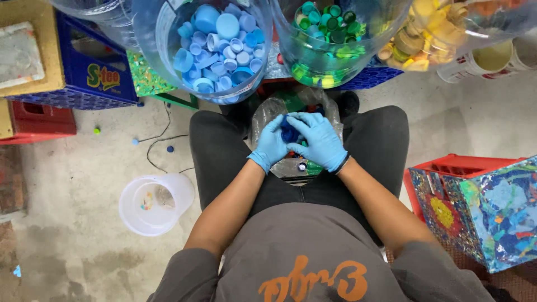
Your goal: Sorting plastic bottle caps by color into various containers
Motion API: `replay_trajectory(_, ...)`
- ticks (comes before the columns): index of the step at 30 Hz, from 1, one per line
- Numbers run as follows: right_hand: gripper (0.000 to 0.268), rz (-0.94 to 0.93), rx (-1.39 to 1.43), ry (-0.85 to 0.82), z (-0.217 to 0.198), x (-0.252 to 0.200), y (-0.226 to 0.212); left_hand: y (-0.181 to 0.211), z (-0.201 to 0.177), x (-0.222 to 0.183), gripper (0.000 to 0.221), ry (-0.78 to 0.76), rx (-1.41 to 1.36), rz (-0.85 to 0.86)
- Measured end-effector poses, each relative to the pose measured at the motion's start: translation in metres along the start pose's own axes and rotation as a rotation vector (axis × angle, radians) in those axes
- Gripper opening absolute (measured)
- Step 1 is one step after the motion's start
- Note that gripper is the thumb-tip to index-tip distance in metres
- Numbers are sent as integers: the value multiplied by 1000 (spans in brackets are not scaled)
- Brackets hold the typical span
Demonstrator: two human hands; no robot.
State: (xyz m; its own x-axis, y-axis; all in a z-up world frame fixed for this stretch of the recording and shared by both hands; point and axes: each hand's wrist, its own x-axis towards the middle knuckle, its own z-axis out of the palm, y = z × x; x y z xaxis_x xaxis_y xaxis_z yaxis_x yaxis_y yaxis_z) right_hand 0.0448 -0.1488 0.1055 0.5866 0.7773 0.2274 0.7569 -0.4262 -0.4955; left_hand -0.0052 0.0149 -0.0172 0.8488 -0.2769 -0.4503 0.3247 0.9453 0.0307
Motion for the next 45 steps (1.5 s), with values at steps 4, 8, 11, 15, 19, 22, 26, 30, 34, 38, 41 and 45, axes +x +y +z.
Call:
replay_trajectory(4, 71, 9, -65, -69, 17, 2, 7, 0, 17, -10, 35, 52, 52, 85)
replay_trajectory(8, 66, 33, 1, -81, 27, 1, 16, -4, 40, -17, 35, 40, 44, 133)
replay_trajectory(11, 67, 51, -14, -53, 30, 2, 15, -6, 36, -16, 37, 28, 32, 156)
replay_trajectory(15, 70, 16, -67, 33, 28, 4, 7, -9, 13, 5, 27, 153, -3, 154)
replay_trajectory(19, 57, 112, 212, 239, 24, -1, 6, -2, -14, 19, 25, 177, -41, 179)
replay_trajectory(22, 43, 145, 298, 356, 28, -8, 0, 9, 11, 4, 25, 133, -95, 251)
replay_trajectory(26, 33, 17, 217, 309, 37, -16, -11, 10, 22, -6, 24, 24, -112, 319)
replay_trajectory(30, 32, -11, 133, 243, 57, -18, -3, 4, 16, -3, 24, -40, -96, 330)
replay_trajectory(34, 19, 22, 78, 215, 56, -12, -14, -2, 17, -3, 23, -77, -72, 369)
replay_trajectory(38, 16, 119, 125, 197, 53, -7, -23, -9, 18, -2, 21, -85, 0, 403)
replay_trajectory(41, 16, 170, 95, 237, 53, -7, -27, -14, 19, -2, 19, -85, 24, 409)
replay_trajectory(45, 14, 179, 64, 285, 48, -5, -37, -17, 25, -4, 18, -99, 27, 413)
